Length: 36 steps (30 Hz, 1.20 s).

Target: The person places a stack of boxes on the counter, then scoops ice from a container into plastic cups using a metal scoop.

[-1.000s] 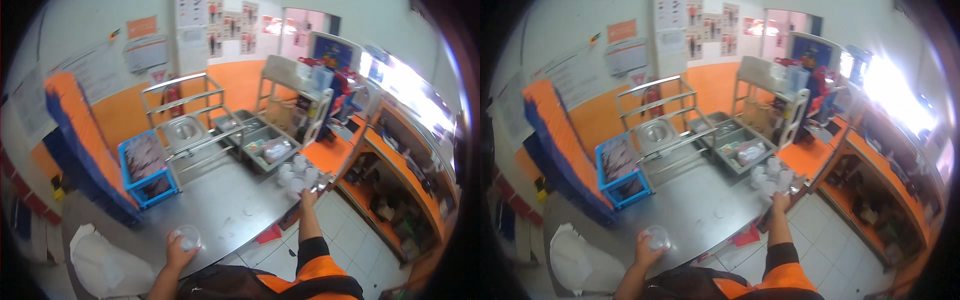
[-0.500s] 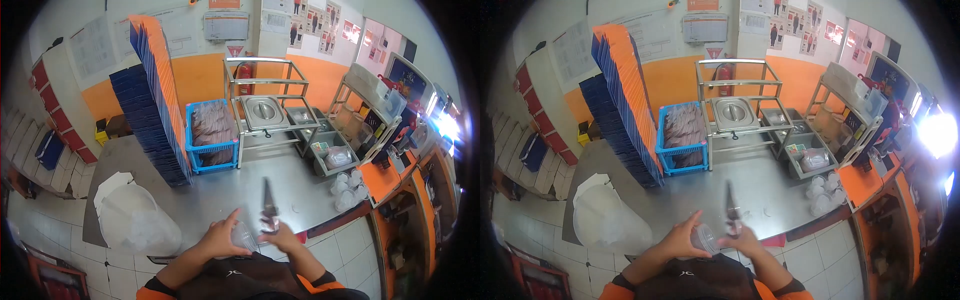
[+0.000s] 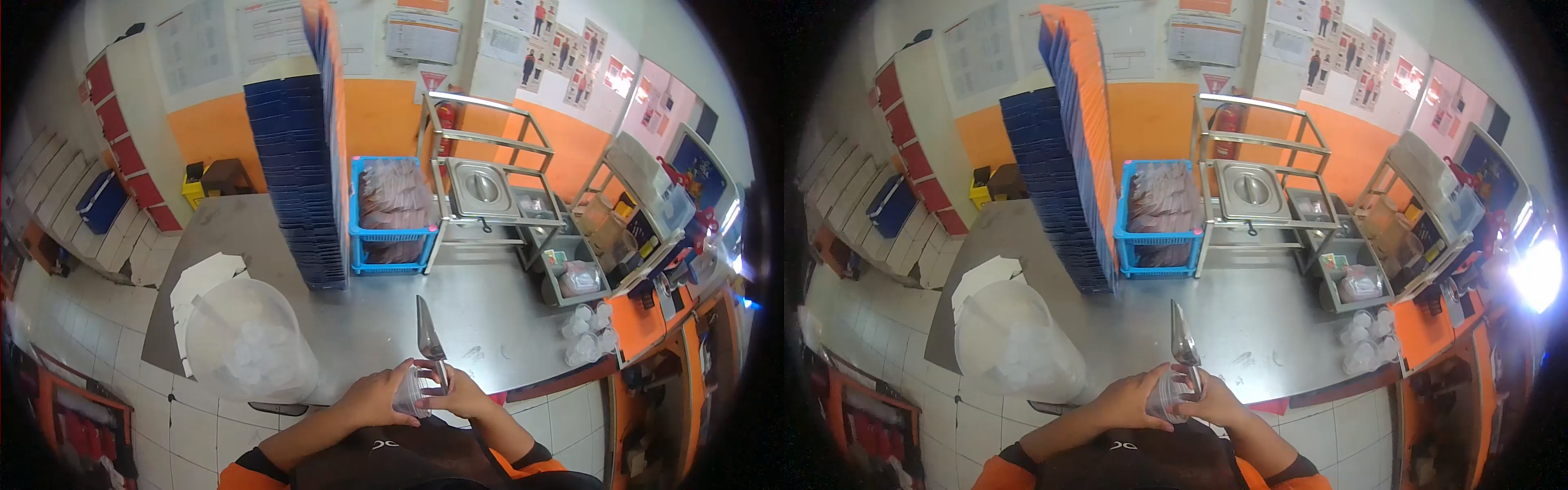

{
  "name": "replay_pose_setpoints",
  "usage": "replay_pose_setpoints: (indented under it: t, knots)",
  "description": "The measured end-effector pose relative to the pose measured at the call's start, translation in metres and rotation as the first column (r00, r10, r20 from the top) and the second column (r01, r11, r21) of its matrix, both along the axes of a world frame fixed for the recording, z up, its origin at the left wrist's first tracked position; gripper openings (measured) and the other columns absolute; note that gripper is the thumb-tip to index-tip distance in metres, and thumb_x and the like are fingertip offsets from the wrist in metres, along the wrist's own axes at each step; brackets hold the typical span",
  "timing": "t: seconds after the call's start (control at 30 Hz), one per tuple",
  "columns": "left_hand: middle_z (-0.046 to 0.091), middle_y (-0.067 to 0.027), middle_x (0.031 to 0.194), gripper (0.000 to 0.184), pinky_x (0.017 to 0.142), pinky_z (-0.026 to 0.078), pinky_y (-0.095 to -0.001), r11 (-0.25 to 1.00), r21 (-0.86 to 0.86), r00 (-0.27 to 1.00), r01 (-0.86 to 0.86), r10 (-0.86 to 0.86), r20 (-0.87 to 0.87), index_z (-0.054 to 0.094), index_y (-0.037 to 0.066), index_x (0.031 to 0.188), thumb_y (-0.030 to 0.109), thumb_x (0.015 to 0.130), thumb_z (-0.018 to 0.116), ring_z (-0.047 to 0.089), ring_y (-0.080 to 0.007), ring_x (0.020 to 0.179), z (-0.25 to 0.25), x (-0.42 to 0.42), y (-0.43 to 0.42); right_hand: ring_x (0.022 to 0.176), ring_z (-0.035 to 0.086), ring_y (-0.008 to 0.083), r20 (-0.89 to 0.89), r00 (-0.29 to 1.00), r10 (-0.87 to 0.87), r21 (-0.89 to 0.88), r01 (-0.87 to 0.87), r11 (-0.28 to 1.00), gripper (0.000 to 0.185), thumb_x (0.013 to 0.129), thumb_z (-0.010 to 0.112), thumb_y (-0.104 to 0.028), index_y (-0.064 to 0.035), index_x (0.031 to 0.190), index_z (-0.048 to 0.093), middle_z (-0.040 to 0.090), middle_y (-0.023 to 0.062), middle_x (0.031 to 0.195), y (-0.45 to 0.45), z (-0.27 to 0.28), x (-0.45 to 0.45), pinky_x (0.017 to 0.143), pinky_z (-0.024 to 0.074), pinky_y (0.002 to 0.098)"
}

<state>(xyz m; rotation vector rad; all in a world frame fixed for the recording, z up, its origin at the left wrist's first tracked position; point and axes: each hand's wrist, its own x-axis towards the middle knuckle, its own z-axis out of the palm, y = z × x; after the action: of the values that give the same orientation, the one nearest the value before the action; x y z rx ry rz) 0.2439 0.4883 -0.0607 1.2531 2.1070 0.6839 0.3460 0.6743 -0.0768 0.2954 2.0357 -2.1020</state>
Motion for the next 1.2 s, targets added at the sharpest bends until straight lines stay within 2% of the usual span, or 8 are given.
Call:
replay_pose_setpoints:
  t: [0.1, 0.3, 0.33, 0.43, 0.63, 0.73, 1.03, 1.2]
  knots:
    - [0.047, -0.0250, 0.124, 0.105, 0.095, 0.040, -0.0424, 0.995, -0.071, 0.997, -0.074, 0.073, -0.006, 0.026, 0.002, 0.135, 0.054, 0.059, 0.077, 0.050, -0.0401, 0.111, 0.003, -0.005, -0.011, 0.112, 0.050, 0.0223, -0.013, 0.997, -0.077, -0.085, 0.076, 0.994, 0.076, 0.062, 0.078, -0.008, 0.0026, 0.128, 0.043, 0.050, 0.0150, 0.122, 0.002, 0.004, -0.006, 0.092, 0.0433, 0.0353]
    - [0.045, -0.0193, 0.122, 0.102, 0.096, 0.038, -0.0389, 0.721, 0.597, 0.892, -0.353, 0.452, -0.019, 0.033, 0.005, 0.132, 0.035, 0.051, 0.087, 0.047, -0.0327, 0.113, -0.083, -0.033, -0.020, 0.104, 0.053, 0.0196, -0.220, 0.889, -0.401, 0.314, 0.454, 0.834, 0.074, 0.056, 0.079, -0.010, 0.0015, 0.123, 0.049, 0.055, 0.0138, 0.116, 0.036, 0.050, -0.005, 0.084, 0.0432, 0.0319]
    - [0.038, -0.0160, 0.128, 0.103, 0.101, 0.034, -0.0379, 0.658, 0.550, 0.857, -0.515, 0.407, 0.315, 0.035, 0.005, 0.130, 0.026, 0.046, 0.090, 0.041, -0.0302, 0.119, -0.097, -0.036, -0.018, 0.108, 0.051, 0.0208, -0.225, 0.887, -0.402, 0.354, 0.459, 0.815, 0.074, 0.055, 0.078, -0.008, 0.0007, 0.123, 0.049, 0.053, 0.0122, 0.120, 0.037, 0.060, -0.006, 0.087, 0.0420, 0.0353]
    - [0.034, -0.0174, 0.134, 0.107, 0.105, 0.029, -0.0388, 0.734, 0.432, 0.841, -0.525, 0.368, 0.397, 0.026, 0.005, 0.134, 0.024, 0.050, 0.089, 0.036, -0.0287, 0.126, -0.153, -0.042, -0.015, 0.114, 0.048, 0.0223, -0.260, 0.903, -0.341, 0.434, 0.425, 0.794, 0.077, 0.054, 0.077, -0.007, 0.0005, 0.124, 0.048, 0.050, 0.0118, 0.127, 0.028, 0.079, -0.008, 0.090, 0.0405, 0.0387]
    - [0.019, -0.0263, 0.142, 0.113, 0.108, 0.024, -0.0425, 0.666, 0.607, 0.895, -0.433, 0.397, 0.204, 0.012, 0.004, 0.139, 0.026, 0.057, 0.086, 0.023, -0.0391, 0.132, -0.078, -0.011, -0.040, 0.073, 0.043, 0.0100, -0.305, 0.935, -0.180, 0.483, 0.315, 0.817, 0.058, 0.050, 0.082, -0.014, 0.0005, 0.097, 0.053, 0.044, -0.0010, 0.078, -0.005, 0.118, -0.021, 0.066, 0.0375, 0.0251]
    - [0.014, -0.0279, 0.144, 0.105, 0.108, 0.023, -0.0437, 0.562, 0.826, 0.972, 0.044, 0.167, -0.166, 0.013, 0.004, 0.139, 0.029, 0.064, 0.082, 0.021, -0.0426, 0.132, -0.012, 0.000, -0.069, 0.074, 0.042, 0.0101, -0.324, 0.944, 0.060, 0.420, 0.087, 0.903, 0.071, 0.051, 0.083, -0.016, 0.0014, 0.111, 0.051, 0.048, -0.0008, 0.084, -0.025, 0.142, -0.040, 0.066, 0.0367, 0.0241]
    - [0.056, -0.0179, 0.114, 0.078, 0.081, 0.048, -0.0380, 0.546, 0.751, 0.590, -0.372, 0.763, -0.263, 0.041, -0.001, 0.125, 0.031, 0.066, 0.079, 0.060, -0.0306, 0.094, 0.104, -0.015, -0.180, 0.088, 0.055, 0.0231, -0.322, 0.770, 0.552, 0.577, -0.302, 0.758, 0.035, 0.084, 0.059, -0.017, 0.0013, 0.114, 0.052, 0.055, 0.0145, 0.103, -0.116, 0.196, -0.123, 0.076, 0.0444, 0.0374]
    - [0.048, -0.0178, 0.125, 0.092, 0.088, 0.042, -0.0336, -0.132, 0.836, 0.407, -0.533, 0.826, 0.390, 0.027, 0.001, 0.134, 0.051, 0.071, 0.072, 0.053, -0.0228, 0.101, 0.096, -0.047, -0.239, 0.085, 0.060, 0.0290, 0.121, 0.701, 0.703, 0.989, -0.023, -0.148, 0.016, 0.080, 0.056, -0.014, -0.0030, 0.092, 0.060, 0.060, 0.0129, 0.091, -0.140, 0.212, -0.164, 0.074, 0.0452, 0.0424]
